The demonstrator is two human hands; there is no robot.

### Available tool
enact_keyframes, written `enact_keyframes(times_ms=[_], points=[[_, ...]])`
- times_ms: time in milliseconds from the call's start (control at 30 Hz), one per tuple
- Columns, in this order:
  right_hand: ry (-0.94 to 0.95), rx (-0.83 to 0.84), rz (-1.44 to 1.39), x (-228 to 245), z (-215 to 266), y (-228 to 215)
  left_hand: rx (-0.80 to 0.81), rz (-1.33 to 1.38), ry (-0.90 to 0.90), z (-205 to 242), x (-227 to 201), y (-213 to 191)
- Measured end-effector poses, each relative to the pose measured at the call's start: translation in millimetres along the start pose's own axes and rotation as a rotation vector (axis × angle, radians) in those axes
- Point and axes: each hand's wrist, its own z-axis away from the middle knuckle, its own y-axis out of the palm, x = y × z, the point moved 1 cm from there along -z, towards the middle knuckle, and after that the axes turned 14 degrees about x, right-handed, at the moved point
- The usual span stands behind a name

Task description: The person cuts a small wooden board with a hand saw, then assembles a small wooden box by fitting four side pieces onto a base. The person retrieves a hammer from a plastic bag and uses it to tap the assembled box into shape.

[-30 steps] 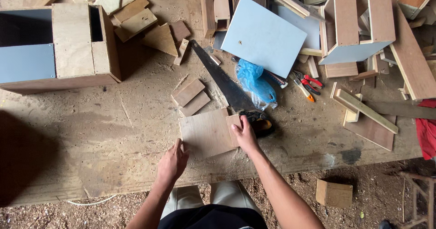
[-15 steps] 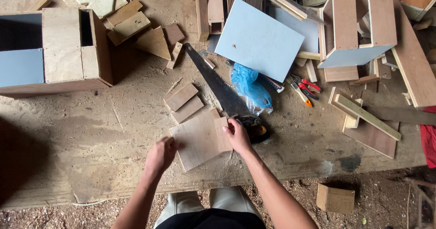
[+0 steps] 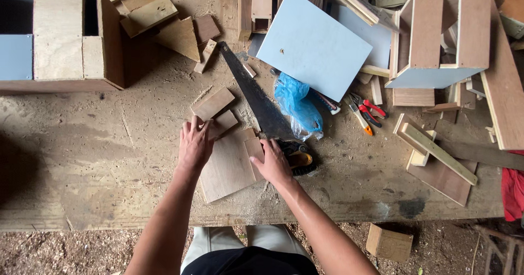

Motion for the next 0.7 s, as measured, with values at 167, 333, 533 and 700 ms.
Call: enact_keyframes(times_ms=[167, 333, 533, 700], points=[[0.067, 0.089, 0.076, 12.8, 8.5, -2.7, 0.017, -0.094, -0.076, -9.7, -2.0, -2.8], [0.173, 0.180, -0.021, 22.6, 22.0, -8.6, 0.006, -0.033, -0.071, -9.8, 2.0, 5.0], [0.157, 0.181, 0.010, 13.4, 16.9, -8.5, -0.042, 0.391, -0.330, 20.9, 22.0, 22.1], [0.080, 0.151, 0.056, -0.2, 12.2, 0.0, -0.001, 0.744, -0.560, 99.2, 22.5, 54.4]])
